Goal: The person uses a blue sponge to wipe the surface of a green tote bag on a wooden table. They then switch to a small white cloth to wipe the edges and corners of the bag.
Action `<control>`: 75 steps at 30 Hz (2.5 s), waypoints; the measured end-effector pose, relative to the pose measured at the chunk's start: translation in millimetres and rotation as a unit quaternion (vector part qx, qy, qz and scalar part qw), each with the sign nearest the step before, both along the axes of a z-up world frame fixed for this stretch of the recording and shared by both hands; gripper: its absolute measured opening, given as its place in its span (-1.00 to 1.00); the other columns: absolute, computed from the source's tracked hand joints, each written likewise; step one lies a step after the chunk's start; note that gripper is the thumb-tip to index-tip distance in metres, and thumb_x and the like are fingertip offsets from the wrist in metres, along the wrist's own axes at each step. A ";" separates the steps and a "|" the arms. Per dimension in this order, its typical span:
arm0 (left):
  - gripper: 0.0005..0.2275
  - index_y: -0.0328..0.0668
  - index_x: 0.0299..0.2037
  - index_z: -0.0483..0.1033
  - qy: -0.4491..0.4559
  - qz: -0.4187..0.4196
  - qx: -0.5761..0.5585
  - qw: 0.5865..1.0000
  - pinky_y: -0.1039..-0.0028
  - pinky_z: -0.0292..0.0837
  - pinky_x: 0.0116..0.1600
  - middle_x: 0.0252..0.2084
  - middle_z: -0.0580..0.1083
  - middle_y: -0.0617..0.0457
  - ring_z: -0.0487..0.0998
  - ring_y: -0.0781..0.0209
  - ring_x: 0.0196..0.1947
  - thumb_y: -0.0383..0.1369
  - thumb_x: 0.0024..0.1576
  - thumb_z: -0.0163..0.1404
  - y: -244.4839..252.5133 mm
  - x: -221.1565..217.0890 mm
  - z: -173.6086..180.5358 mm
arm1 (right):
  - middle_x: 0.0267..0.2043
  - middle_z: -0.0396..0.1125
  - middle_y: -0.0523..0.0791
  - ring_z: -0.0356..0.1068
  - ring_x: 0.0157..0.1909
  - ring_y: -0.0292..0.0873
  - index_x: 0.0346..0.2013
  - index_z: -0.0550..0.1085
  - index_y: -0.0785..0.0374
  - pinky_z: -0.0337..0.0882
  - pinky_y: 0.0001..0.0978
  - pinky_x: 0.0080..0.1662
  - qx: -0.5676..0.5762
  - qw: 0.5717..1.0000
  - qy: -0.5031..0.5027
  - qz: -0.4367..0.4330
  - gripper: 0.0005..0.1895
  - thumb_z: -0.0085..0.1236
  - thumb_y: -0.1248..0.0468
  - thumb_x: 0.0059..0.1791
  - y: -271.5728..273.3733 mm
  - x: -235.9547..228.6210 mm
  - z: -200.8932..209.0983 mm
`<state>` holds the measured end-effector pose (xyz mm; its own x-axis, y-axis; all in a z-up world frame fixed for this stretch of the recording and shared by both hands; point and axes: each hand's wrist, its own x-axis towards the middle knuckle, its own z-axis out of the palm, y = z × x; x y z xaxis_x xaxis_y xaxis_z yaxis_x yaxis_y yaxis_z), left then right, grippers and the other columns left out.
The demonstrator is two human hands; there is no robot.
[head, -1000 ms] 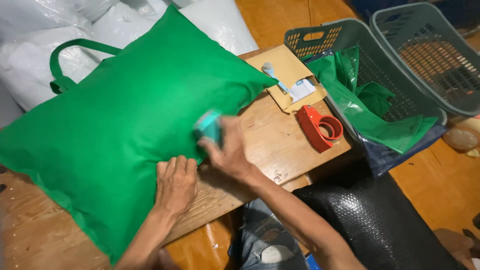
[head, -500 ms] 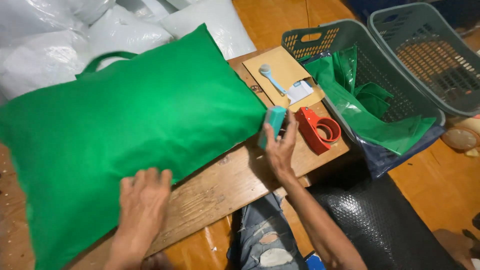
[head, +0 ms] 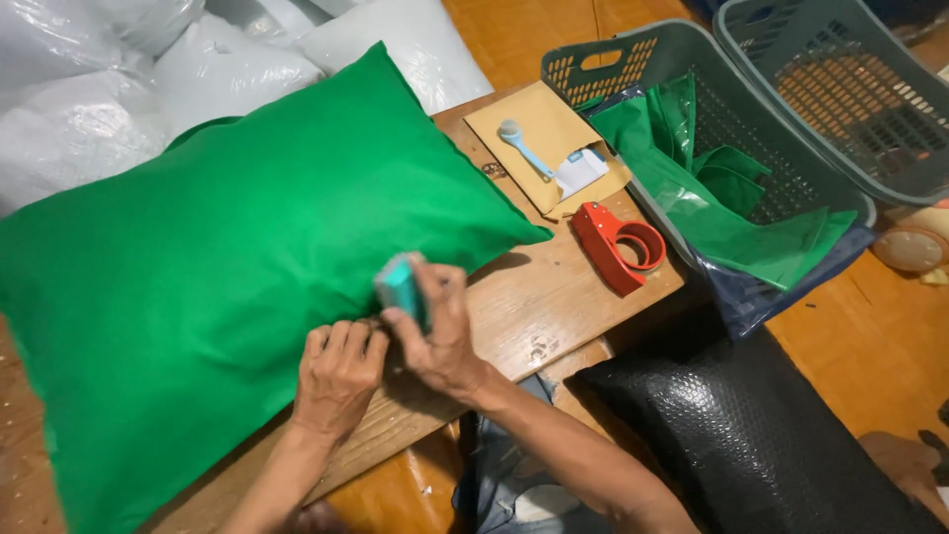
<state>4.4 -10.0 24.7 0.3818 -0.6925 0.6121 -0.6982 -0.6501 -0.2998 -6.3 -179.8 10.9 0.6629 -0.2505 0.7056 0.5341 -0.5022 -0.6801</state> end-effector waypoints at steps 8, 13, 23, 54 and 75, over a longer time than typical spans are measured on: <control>-0.93 -0.26 -0.21 0.54 -0.041 0.005 -0.026 0.999 0.37 0.30 -0.20 -0.43 0.33 0.04 0.40 0.15 -0.44 -0.52 0.25 -0.03 -2.7 2.5 5.1 | 0.12 0.16 0.14 0.36 0.01 0.18 0.51 0.07 0.20 0.46 0.08 -0.06 0.114 0.980 0.078 -0.146 -0.24 0.18 0.25 0.07 -70.2 -11.3 -24.6; -0.93 -0.27 -0.21 0.55 -0.057 0.000 -0.027 0.998 0.39 0.31 -0.22 -0.44 0.33 0.04 0.40 0.15 -0.46 -0.52 0.26 -0.01 -2.0 3.6 9.1 | 0.09 0.19 0.06 0.39 0.01 0.06 0.51 0.04 0.22 0.47 -0.10 -0.04 0.151 0.971 0.114 -0.144 -0.23 0.17 0.23 0.07 -73.6 -18.7 -45.9; -0.92 -0.06 -0.13 0.58 -0.097 0.023 -0.043 0.994 0.31 0.21 0.06 -0.17 0.47 0.06 0.49 0.15 -0.13 -0.46 0.26 0.03 -5.3 16.6 5.0 | 0.00 0.25 -0.08 0.29 -0.12 -0.32 0.45 0.13 0.29 0.47 -0.53 -0.14 0.364 0.920 0.116 -0.085 -0.27 0.21 0.23 0.06 -76.1 11.3 -59.9; -0.93 -0.10 -0.33 0.50 0.074 -0.030 -0.077 0.994 0.31 0.25 -0.29 -0.47 0.22 0.09 0.35 0.06 -0.47 -0.51 0.05 0.03 -4.2 16.3 0.5 | 0.00 0.10 0.07 0.17 0.03 0.24 0.39 0.23 -0.01 0.08 0.06 0.03 -0.181 0.948 -0.035 -0.260 -0.42 0.08 0.04 0.09 -72.6 41.4 -56.6; -0.91 -0.04 -0.40 0.44 0.117 -0.029 -0.096 0.988 0.29 0.29 -0.29 -0.47 0.21 0.10 0.38 0.04 -0.45 -0.44 0.08 0.09 -2.6 19.5 -15.0 | 0.00 0.09 0.12 0.28 0.03 0.38 0.44 0.22 0.07 0.27 0.24 0.04 -0.102 0.923 0.174 -0.328 -0.43 -0.02 0.10 0.12 -141.6 44.2 -70.1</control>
